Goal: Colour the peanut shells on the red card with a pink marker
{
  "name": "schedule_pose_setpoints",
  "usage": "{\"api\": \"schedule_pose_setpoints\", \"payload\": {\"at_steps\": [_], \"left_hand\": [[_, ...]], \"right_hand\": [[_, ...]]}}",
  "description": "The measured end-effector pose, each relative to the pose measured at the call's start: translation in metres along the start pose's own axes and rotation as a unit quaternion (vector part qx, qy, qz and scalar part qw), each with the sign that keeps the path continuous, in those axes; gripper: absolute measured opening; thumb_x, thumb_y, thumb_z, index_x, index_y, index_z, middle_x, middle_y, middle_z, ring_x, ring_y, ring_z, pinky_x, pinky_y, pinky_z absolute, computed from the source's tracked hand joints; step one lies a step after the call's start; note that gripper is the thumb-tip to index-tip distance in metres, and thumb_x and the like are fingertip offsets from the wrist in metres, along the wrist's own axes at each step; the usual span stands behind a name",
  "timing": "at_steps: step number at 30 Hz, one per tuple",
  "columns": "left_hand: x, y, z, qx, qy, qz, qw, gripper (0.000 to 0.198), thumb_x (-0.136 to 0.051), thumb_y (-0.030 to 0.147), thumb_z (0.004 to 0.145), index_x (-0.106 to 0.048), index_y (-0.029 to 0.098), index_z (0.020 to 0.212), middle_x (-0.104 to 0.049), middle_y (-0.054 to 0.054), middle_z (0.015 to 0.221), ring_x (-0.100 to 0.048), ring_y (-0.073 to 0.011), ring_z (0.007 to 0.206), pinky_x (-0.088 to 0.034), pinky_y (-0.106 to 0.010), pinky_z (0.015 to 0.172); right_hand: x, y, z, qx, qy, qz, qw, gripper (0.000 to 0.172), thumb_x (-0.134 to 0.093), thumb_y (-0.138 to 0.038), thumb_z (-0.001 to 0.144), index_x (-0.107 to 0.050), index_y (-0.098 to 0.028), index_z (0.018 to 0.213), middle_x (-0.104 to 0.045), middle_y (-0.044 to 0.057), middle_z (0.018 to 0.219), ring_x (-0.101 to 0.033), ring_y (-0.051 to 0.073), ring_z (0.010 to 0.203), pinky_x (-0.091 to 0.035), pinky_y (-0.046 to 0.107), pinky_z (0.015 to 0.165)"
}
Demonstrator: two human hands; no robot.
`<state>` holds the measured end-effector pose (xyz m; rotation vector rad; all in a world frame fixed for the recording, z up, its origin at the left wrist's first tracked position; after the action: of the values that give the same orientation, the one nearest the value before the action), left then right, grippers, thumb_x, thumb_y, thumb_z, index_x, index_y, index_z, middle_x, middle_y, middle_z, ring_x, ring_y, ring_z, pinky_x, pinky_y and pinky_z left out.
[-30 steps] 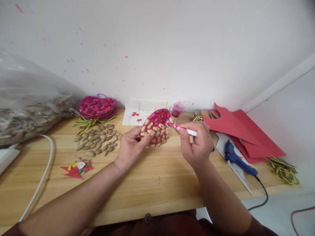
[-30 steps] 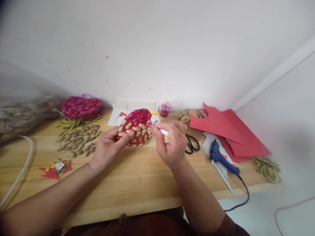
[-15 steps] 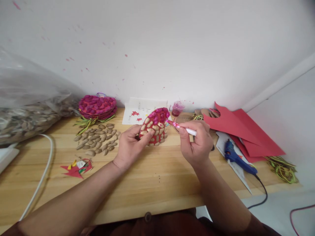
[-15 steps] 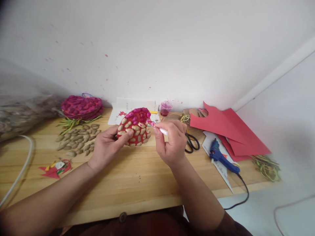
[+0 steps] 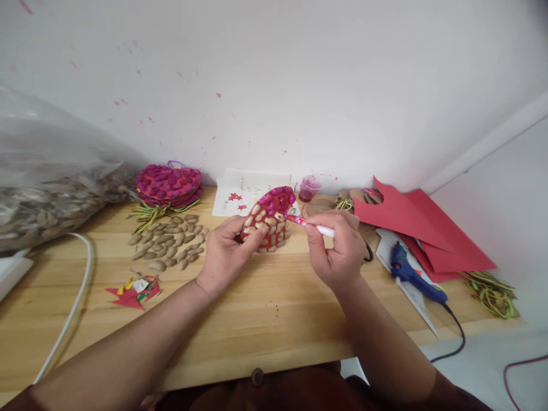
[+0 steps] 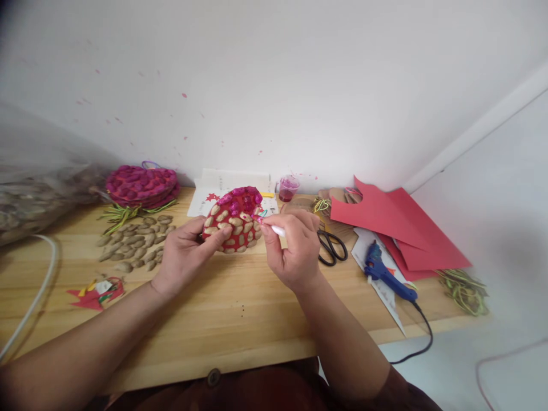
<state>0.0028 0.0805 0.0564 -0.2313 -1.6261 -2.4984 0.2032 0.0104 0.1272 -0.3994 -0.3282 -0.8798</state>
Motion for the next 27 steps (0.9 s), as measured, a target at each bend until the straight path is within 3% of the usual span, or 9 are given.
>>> {"api": "schedule_pose_setpoints", "payload": {"at_steps": [7, 17, 21, 27], "left_hand": [[-0.002, 0.005, -0.001, -0.028, -0.005, 0.023, 0.999, 0.031, -0.073, 0.032, 0.088, -0.059, 0.02, 0.064, -0.053, 0.003, 0.064, -0.046, -0.0135, 0.062, -0.037, -0.027, 0.061], [-0.001, 0.0, 0.0, -0.003, -0.004, 0.014, 1.0, 0.032, -0.073, 0.034, 0.087, -0.058, 0.02, 0.063, -0.053, 0.003, 0.063, -0.046, -0.0136, 0.062, -0.038, -0.026, 0.061], [0.001, -0.005, 0.0, 0.023, 0.001, 0.001, 1.0, 0.03, -0.077, 0.038, 0.085, -0.063, 0.019, 0.066, -0.055, 0.002, 0.064, -0.047, -0.0137, 0.063, -0.04, -0.026, 0.062], [-0.003, -0.014, 0.0, 0.091, -0.004, -0.069, 0.993, 0.028, -0.081, 0.045, 0.081, -0.076, 0.017, 0.079, -0.071, -0.001, 0.072, -0.058, -0.0159, 0.066, -0.05, -0.027, 0.065]], "right_hand": [[0.002, -0.001, 0.0, 0.01, 0.011, -0.013, 1.0, 0.009, -0.069, -0.018, 0.096, -0.067, -0.025, 0.102, -0.078, 0.001, 0.089, -0.07, 0.019, 0.087, -0.049, 0.039, 0.086], [0.0, -0.002, 0.001, 0.009, 0.002, -0.014, 1.0, 0.008, -0.068, -0.018, 0.096, -0.067, -0.025, 0.101, -0.079, 0.0, 0.089, -0.07, 0.018, 0.087, -0.048, 0.038, 0.088], [-0.001, -0.001, 0.001, 0.0, -0.007, -0.005, 1.0, 0.008, -0.067, -0.019, 0.095, -0.066, -0.025, 0.1, -0.079, 0.001, 0.088, -0.071, 0.02, 0.086, -0.049, 0.04, 0.087], [0.001, 0.005, 0.002, -0.019, -0.002, 0.014, 1.0, 0.008, -0.067, -0.019, 0.096, -0.067, -0.025, 0.101, -0.078, 0.001, 0.09, -0.07, 0.02, 0.088, -0.05, 0.04, 0.085]]}}
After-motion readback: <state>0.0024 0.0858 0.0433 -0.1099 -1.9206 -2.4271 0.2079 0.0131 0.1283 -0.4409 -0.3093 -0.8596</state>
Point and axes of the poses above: each hand's wrist, its own z-axis towards the middle knuckle, its own x-axis out of the back of the hand, y = z × x, the point moved 9 cm from there along z, towards the middle knuckle
